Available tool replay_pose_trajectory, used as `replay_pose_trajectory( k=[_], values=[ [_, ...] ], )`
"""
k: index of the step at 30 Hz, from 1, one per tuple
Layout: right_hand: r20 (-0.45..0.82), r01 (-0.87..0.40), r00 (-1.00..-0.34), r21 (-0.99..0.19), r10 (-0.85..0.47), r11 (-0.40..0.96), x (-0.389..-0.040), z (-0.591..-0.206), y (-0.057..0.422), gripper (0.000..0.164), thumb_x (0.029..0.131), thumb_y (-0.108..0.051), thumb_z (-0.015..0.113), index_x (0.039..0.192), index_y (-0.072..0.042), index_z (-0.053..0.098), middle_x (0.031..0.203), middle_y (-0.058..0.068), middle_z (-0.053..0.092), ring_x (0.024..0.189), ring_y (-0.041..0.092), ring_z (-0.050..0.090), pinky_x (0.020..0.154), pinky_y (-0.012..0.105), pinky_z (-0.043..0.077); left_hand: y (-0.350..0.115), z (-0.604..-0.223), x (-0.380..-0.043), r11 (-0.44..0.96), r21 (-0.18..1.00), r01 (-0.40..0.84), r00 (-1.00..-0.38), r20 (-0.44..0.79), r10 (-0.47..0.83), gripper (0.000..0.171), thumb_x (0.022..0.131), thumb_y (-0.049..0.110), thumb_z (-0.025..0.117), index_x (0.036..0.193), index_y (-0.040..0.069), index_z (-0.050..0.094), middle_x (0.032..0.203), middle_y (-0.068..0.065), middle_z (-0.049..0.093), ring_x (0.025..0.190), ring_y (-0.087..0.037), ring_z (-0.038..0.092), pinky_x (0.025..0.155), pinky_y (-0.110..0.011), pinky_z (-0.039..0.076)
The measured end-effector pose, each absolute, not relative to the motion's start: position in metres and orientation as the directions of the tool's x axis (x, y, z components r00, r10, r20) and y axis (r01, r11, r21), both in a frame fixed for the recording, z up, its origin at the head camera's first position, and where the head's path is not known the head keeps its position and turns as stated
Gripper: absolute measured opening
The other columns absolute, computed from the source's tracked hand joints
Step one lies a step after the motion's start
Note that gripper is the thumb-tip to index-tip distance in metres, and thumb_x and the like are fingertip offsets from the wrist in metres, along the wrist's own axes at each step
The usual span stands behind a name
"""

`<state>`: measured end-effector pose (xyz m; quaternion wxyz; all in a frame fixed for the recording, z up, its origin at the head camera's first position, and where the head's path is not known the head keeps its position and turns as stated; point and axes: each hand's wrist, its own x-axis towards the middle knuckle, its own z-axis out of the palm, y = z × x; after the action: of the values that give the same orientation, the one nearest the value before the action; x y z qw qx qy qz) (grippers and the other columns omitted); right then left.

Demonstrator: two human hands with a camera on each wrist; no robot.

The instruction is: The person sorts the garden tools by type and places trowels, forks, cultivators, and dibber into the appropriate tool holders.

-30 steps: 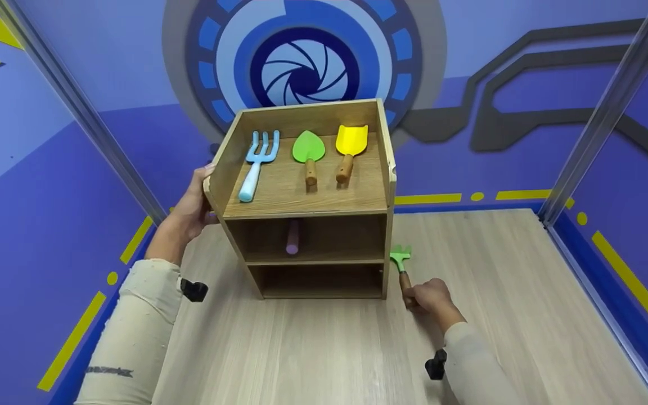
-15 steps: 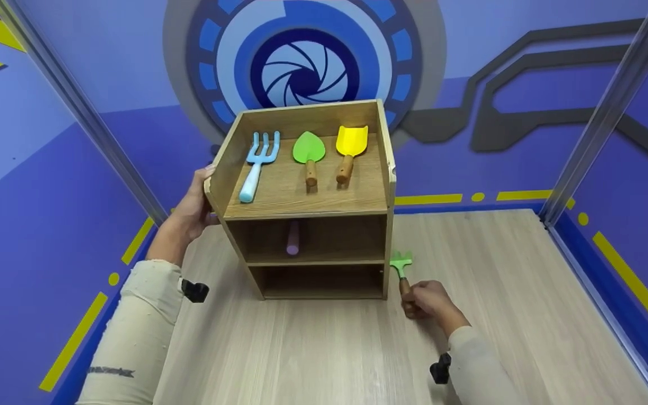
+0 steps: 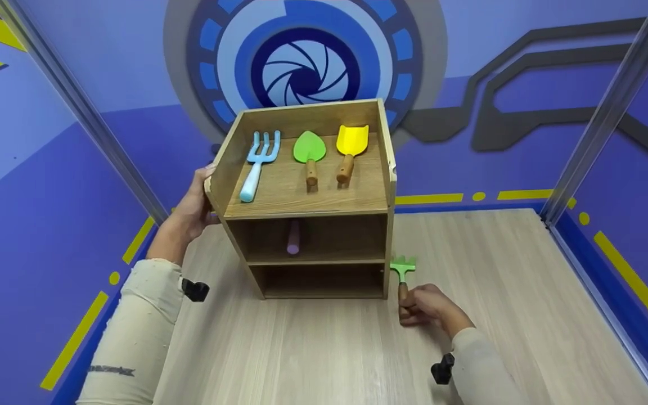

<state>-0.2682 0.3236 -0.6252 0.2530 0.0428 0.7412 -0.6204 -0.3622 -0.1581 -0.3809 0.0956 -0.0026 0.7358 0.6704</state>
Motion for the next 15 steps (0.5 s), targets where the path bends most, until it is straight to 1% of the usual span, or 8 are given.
replay_pose_trajectory(
  k=[4, 6, 8, 11, 15],
  values=[
    [-0.42, 0.372, -0.866, -0.904, -0.273, 0.211, -0.2683, -0.6255, 0.3243, 0.025, 0.102, -0.005, 0.058, 0.12, 0.012, 0.059, 0.092, 0.005, 0.065, 0.088, 0.018, 0.068, 0.084, 0.037, 0.065, -0.1593, -0.3799, -0.3617, 0.117, 0.985, -0.125, -0.983, -0.14, 0.122, 0.08, 0.094, 0.074, 0.043, 0.15, 0.019, 0.056, 0.142, -0.01, 0.056, 0.12, -0.026, 0.063, 0.098, -0.043, 0.054],
    [-0.414, 0.369, -0.865, -0.908, -0.285, 0.199, -0.2682, -0.6258, 0.3251, 0.019, 0.102, -0.004, 0.057, 0.114, 0.011, 0.06, 0.09, 0.004, 0.063, 0.087, 0.019, 0.067, 0.083, 0.038, 0.064, -0.1594, -0.3792, -0.3612, 0.116, 0.986, -0.123, -0.983, -0.137, 0.124, 0.08, 0.095, 0.074, 0.043, 0.149, 0.018, 0.057, 0.14, -0.01, 0.057, 0.118, -0.026, 0.064, 0.098, -0.044, 0.055],
    [-0.408, 0.367, -0.868, -0.911, -0.284, 0.189, -0.2675, -0.6262, 0.3262, 0.016, 0.101, -0.004, 0.057, 0.111, 0.009, 0.06, 0.089, 0.004, 0.062, 0.086, 0.019, 0.066, 0.083, 0.038, 0.064, -0.1594, -0.3791, -0.361, 0.113, 0.986, -0.123, -0.983, -0.137, 0.126, 0.079, 0.095, 0.074, 0.043, 0.148, 0.017, 0.058, 0.137, -0.01, 0.058, 0.116, -0.025, 0.064, 0.097, -0.043, 0.055],
    [-0.405, 0.373, -0.872, -0.913, -0.275, 0.162, -0.2657, -0.6262, 0.3277, 0.021, 0.101, -0.003, 0.059, 0.115, 0.013, 0.057, 0.091, 0.005, 0.063, 0.087, 0.02, 0.067, 0.083, 0.04, 0.064, -0.1593, -0.3798, -0.3612, 0.112, 0.985, -0.129, -0.982, -0.143, 0.126, 0.079, 0.095, 0.074, 0.044, 0.146, 0.016, 0.058, 0.134, -0.009, 0.06, 0.113, -0.024, 0.065, 0.095, -0.042, 0.056],
    [-0.404, 0.385, -0.881, -0.914, -0.245, 0.123, -0.2631, -0.6246, 0.3278, 0.036, 0.101, -0.002, 0.06, 0.128, 0.019, 0.049, 0.098, 0.009, 0.065, 0.091, 0.021, 0.072, 0.085, 0.042, 0.066, -0.1579, -0.3801, -0.3616, 0.113, 0.985, -0.134, -0.981, -0.148, 0.127, 0.08, 0.094, 0.075, 0.044, 0.147, 0.016, 0.058, 0.135, -0.009, 0.059, 0.114, -0.024, 0.065, 0.094, -0.04, 0.056]
  ],
)
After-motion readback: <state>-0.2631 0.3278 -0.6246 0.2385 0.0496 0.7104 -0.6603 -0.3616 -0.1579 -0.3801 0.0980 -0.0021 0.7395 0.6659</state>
